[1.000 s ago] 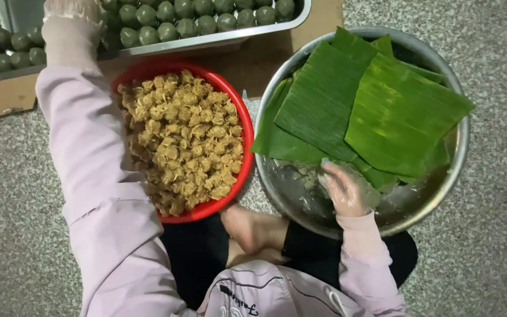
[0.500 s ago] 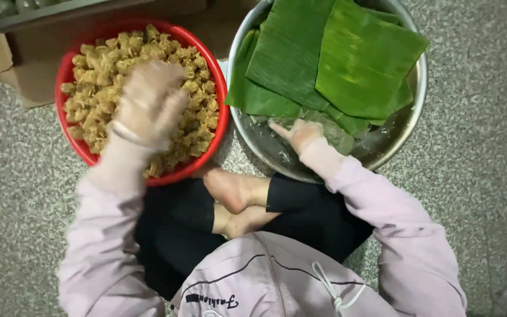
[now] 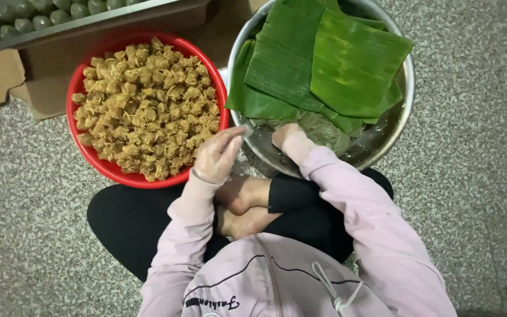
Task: A person is seen sitting on the floor, preparing filled dough balls by hand, rolling them, and placing them into a tray.
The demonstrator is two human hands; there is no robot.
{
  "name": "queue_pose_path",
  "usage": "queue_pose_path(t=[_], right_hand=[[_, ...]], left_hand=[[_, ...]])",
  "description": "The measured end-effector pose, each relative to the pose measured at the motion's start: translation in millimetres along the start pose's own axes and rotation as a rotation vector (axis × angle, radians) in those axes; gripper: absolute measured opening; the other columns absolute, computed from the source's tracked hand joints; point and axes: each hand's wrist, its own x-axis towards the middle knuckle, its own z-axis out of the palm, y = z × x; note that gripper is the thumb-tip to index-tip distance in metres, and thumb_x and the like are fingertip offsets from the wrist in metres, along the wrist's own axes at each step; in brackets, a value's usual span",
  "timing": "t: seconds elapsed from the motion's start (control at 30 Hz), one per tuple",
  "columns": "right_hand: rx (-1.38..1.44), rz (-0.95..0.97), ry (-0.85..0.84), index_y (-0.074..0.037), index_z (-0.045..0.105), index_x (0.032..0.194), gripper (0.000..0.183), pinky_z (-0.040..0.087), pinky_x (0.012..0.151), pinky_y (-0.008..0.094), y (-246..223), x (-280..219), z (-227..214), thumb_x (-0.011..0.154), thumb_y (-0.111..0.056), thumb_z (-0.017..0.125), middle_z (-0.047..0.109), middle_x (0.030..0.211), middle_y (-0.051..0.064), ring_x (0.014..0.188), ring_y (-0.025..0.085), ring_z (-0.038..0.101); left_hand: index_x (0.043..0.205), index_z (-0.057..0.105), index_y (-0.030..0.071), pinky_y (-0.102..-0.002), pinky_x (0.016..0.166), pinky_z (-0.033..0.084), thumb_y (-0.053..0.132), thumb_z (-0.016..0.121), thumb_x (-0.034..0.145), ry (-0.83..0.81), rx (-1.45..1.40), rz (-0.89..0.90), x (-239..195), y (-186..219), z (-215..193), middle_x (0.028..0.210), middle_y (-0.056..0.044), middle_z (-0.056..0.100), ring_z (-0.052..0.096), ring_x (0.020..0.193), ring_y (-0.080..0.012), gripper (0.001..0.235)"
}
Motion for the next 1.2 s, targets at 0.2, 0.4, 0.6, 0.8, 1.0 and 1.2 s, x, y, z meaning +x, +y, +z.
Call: queue_pose_path(t=[0.2, 0.4, 0.6, 0.8, 1.0, 1.2], right_hand=[[0.391, 0.053, 0.226, -0.011, 0.08, 0.107, 0.03, 0.062, 0.086, 0.046, 5, -174, -108, 0.098, -0.017, 0.052, 0.08, 0.103, 0.011, 0.103, 0.03, 0.076], [1.102, -0.07, 0.555, -0.011, 0.049, 0.148, 0.065, 0.049, 0.104, 0.058, 14, -292, -119, 0.09, -0.027, 0.072, 0.066, 0.131, 0.028, 0.123, 0.048, 0.061], [1.251, 0.036, 0.992, -0.005, 0.03, 0.153, 0.065, 0.047, 0.106, 0.06, -12, -312, -108, 0.097, -0.008, 0.063, 0.059, 0.131, 0.037, 0.124, 0.048, 0.058], [1.362, -0.11, 1.426, -0.001, 0.071, 0.126, 0.033, 0.061, 0.07, 0.032, 9, -302, -91, 0.094, -0.009, 0.076, 0.076, 0.093, 0.011, 0.077, 0.019, 0.071], [0.605, 0.025, 1.663, 0.0, 0.014, 0.167, 0.091, 0.001, 0.124, 0.065, -34, -257, -125, 0.091, 0.002, 0.065, 0.007, 0.172, 0.027, 0.158, 0.046, 0.009], [0.784, 0.282, 1.663, -0.015, 0.017, 0.17, 0.087, -0.023, 0.121, 0.052, -13, -251, -125, 0.107, -0.064, 0.051, 0.003, 0.175, 0.008, 0.162, 0.025, -0.003]], left_hand=[[0.114, 0.077, 0.012, -0.048, 0.085, 0.058, 0.024, 0.066, 0.1, 0.048, -0.063, -0.152, -8, 0, 41, 0.106, -0.013, 0.077, 0.072, 0.1, -0.0346, 0.021], [0.13, 0.065, -0.002, -0.04, 0.066, 0.065, 0.031, 0.046, 0.108, -0.045, -0.345, -0.564, 15, 10, 83, 0.12, -0.031, 0.068, 0.073, 0.095, -0.0384, 0.044], [0.117, 0.061, -0.004, -0.063, 0.072, 0.055, 0.037, 0.042, 0.108, -0.179, -0.351, -0.399, 38, 25, 121, 0.103, -0.034, 0.067, 0.065, 0.101, -0.0509, 0.046], [0.124, 0.064, -0.001, -0.053, 0.073, 0.065, 0.035, 0.062, 0.105, -0.001, -1.224, -0.844, 18, -39, 157, 0.098, -0.025, 0.074, 0.076, 0.077, -0.0346, 0.041], [0.153, 0.043, 0.005, -0.052, 0.123, 0.035, 0.046, 0.038, 0.112, -0.205, -1.888, -0.277, 30, -14, 169, 0.16, -0.017, 0.042, 0.044, 0.146, -0.0326, 0.059], [0.137, 0.055, -0.002, -0.033, 0.091, 0.056, 0.007, 0.052, 0.101, -0.212, -0.928, -0.343, -48, -119, 243, 0.122, -0.011, 0.066, 0.064, 0.104, -0.0184, 0.037]])
